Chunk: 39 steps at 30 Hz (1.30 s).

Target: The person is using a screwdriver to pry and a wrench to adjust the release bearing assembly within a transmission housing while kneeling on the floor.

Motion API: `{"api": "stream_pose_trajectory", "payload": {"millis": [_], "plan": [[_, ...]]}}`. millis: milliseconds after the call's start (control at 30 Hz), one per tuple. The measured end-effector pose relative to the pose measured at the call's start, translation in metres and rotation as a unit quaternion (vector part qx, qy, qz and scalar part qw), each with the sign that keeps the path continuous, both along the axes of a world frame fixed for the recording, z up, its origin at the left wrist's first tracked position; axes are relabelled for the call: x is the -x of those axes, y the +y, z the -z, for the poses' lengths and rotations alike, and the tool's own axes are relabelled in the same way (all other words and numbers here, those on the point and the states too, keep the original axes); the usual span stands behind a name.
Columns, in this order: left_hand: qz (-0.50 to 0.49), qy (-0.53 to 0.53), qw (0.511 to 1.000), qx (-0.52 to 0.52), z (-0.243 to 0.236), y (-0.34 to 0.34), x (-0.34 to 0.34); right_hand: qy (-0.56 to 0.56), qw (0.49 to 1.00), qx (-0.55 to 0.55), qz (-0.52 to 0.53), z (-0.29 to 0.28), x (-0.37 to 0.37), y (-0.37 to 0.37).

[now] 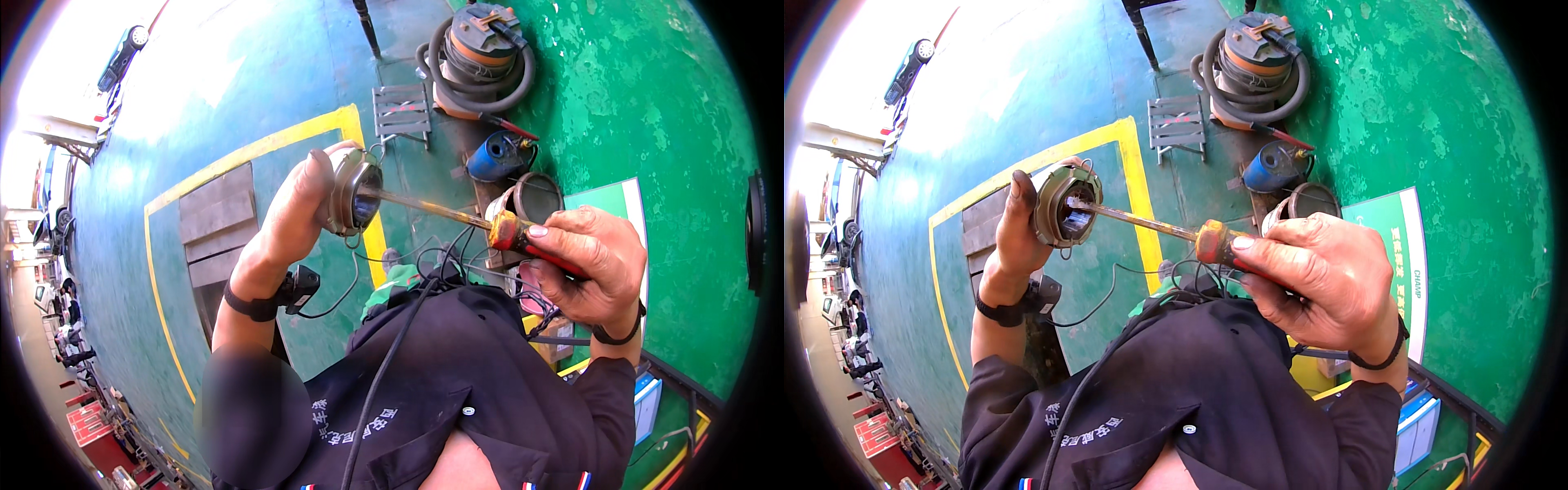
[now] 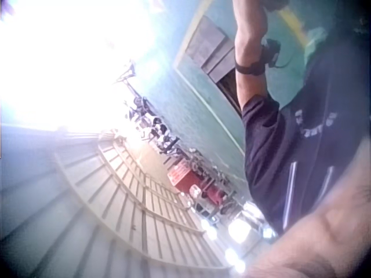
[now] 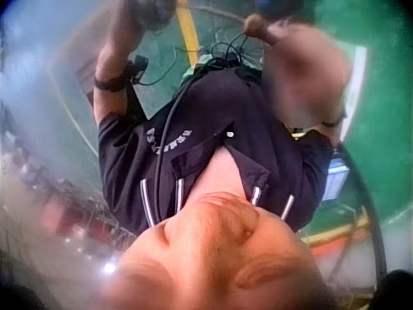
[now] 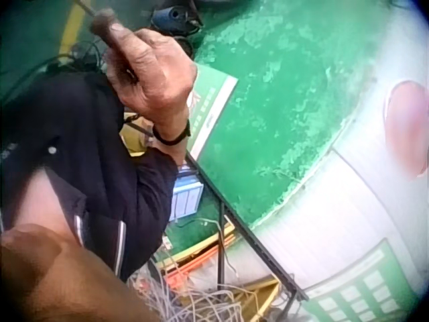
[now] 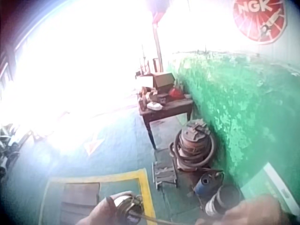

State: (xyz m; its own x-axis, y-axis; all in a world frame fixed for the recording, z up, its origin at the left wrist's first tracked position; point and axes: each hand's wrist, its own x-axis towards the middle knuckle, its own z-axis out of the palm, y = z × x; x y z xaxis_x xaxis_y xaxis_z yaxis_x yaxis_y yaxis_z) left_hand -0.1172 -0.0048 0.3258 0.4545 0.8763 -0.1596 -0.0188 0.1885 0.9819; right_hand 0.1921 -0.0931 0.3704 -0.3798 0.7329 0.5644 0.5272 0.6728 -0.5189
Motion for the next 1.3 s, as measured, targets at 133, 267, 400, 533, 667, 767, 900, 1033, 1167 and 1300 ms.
{"api": "stream_pose_trajectory", "payload": {"millis": [133,267,400,533,667,767,900,1033,1167,1300], "plan": [[0.046,0.035,0.997,-0.060,0.004,0.008,0.007,0.008,0.999,0.041,0.003,-0.005,0.000,-0.001],[0.056,0.025,0.995,-0.084,0.007,0.009,0.004,0.064,0.988,0.139,0.017,-0.009,-0.004,-0.002],[0.016,-0.012,0.998,-0.054,0.004,0.006,0.004,0.076,0.989,0.127,0.024,-0.010,-0.007,-0.002],[0.026,-0.026,0.997,-0.068,0.004,0.010,0.003,0.032,0.998,0.042,0.021,-0.011,0.000,-0.003],[0.025,0.001,0.993,-0.116,0.003,0.014,0.001,0.021,0.995,0.090,0.036,-0.014,0.008,-0.008],[0.023,0.013,0.990,-0.139,0.003,0.014,-0.001,0.076,0.982,0.171,0.040,-0.012,0.006,-0.007],[0.032,0.034,0.988,-0.149,0.003,0.014,-0.001,0.136,0.959,0.244,0.048,-0.004,0.001,-0.010],[0.018,0.018,0.989,-0.144,0.001,0.007,-0.003,0.226,0.907,0.349,0.060,0.001,-0.004,-0.010],[0.022,0.027,0.988,-0.150,-0.001,0.007,-0.003,0.147,0.951,0.272,0.033,0.002,-0.007,-0.011],[0.015,0.054,0.987,-0.153,-0.001,0.007,0.002,0.086,0.983,0.160,-0.018,0.006,-0.007,-0.013]]}}
